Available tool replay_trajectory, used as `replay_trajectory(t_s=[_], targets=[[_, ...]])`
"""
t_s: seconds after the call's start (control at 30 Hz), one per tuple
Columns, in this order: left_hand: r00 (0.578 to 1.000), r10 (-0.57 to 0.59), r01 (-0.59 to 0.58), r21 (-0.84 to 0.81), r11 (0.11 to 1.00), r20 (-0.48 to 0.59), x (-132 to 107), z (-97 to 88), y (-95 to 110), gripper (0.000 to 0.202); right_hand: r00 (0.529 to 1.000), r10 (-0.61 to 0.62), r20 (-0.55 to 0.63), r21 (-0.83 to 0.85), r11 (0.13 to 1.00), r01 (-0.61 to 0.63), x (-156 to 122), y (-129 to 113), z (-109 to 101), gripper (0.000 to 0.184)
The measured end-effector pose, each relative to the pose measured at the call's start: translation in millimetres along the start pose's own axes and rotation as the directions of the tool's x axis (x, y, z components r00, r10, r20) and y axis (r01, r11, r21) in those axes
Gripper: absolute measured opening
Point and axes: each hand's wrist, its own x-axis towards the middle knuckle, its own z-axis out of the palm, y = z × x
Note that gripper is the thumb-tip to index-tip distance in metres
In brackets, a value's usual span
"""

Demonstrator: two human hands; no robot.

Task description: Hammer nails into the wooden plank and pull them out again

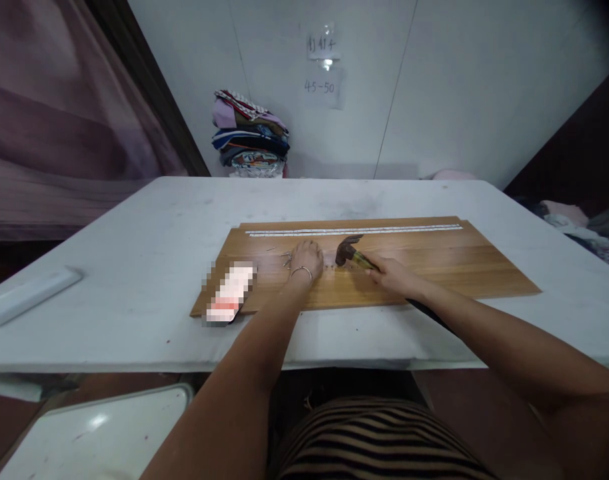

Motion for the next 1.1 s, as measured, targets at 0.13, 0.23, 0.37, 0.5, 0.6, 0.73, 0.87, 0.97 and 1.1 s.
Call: replay_trajectory(t_s=[0.13, 0.23, 0.37, 0.5, 0.6, 0.73, 0.87, 0.97, 1.1], targets=[[1.0, 0.007, -0.008, 0.02, 1.0, 0.011, -1.7, -2.0, 1.7, 0.02, 1.0, 0.015, 0.011, 0.018, 1.0, -0.015, -1.4, 3.2, 4.1, 0.047], [1.0, 0.0, -0.001, 0.028, 1.0, 0.019, -1.9, -2.4, 2.1, 0.02, 1.0, 0.017, 0.012, 0.025, 1.0, -0.017, -2.2, 4.3, 6.0, 0.049], [1.0, 0.011, -0.011, 0.006, 1.0, 0.013, -0.5, -1.3, 1.2, 0.019, 1.0, 0.024, 0.007, -0.007, 1.0, -0.023, -2.7, 4.7, 6.7, 0.052], [1.0, -0.005, 0.005, -0.003, 1.0, 0.014, 0.9, 0.2, 0.1, 0.019, 1.0, 0.021, 0.004, -0.017, 1.0, -0.021, -3.1, 5.5, 5.4, 0.052], [1.0, -0.002, 0.002, 0.0, 1.0, 0.015, 0.9, -0.1, -0.2, 0.017, 1.0, 0.013, 0.0, 0.0, 1.0, -0.013, -1.9, 5.4, 3.3, 0.051], [1.0, 0.002, -0.002, -0.014, 1.0, 0.011, 0.1, -1.8, 0.0, 0.017, 1.0, 0.004, -0.004, 0.019, 1.0, -0.004, 0.5, 3.4, 2.3, 0.052], [1.0, -0.002, 0.003, -0.011, 1.0, 0.008, 0.2, -2.3, 0.6, 0.017, 1.0, 0.023, 0.003, 0.015, 1.0, -0.023, 0.1, 2.6, 3.8, 0.052], [1.0, -0.008, 0.008, -0.023, 1.0, 0.008, 0.9, -1.9, 1.0, 0.018, 0.999, 0.046, 0.008, 0.009, 0.999, -0.046, -1.9, 4.0, 5.2, 0.054], [1.0, -0.013, 0.013, -0.036, 0.999, 0.013, 2.5, 0.0, 0.7, 0.019, 0.999, 0.039, 0.022, 0.017, 0.999, -0.039, -3.2, 5.3, 5.1, 0.052]])
